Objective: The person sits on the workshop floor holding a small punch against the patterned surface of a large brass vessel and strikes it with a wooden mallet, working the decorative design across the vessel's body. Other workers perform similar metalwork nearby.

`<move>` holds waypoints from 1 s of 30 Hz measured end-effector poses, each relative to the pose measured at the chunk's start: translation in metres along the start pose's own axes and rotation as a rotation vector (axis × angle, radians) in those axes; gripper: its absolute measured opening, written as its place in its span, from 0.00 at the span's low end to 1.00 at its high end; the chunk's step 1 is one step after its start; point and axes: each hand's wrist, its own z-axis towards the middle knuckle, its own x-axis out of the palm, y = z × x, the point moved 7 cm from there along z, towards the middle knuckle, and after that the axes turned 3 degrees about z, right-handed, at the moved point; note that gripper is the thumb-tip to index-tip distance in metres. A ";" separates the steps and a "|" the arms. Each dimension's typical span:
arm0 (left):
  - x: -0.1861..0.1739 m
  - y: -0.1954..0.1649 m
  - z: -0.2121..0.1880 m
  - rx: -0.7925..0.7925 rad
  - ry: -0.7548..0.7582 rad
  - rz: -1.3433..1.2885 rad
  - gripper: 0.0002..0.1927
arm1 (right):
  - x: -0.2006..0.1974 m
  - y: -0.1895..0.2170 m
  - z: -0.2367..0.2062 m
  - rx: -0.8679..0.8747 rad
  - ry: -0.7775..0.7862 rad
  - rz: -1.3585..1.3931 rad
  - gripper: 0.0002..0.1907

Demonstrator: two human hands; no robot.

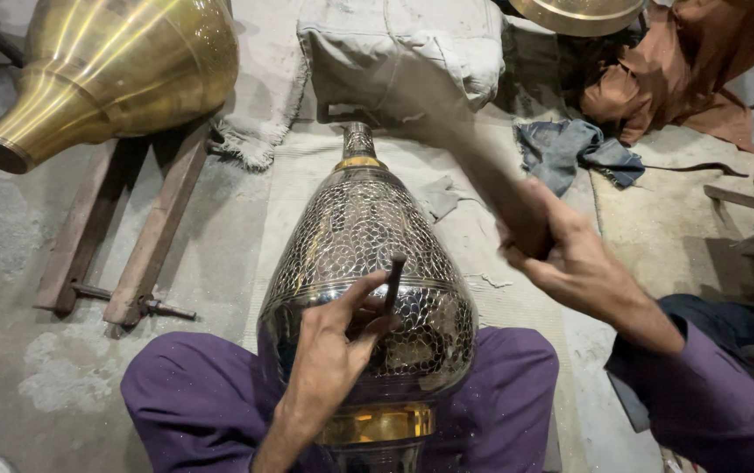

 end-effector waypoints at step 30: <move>-0.001 -0.032 0.012 0.228 0.281 0.121 0.31 | 0.029 -0.058 -0.073 0.114 -0.313 0.140 0.24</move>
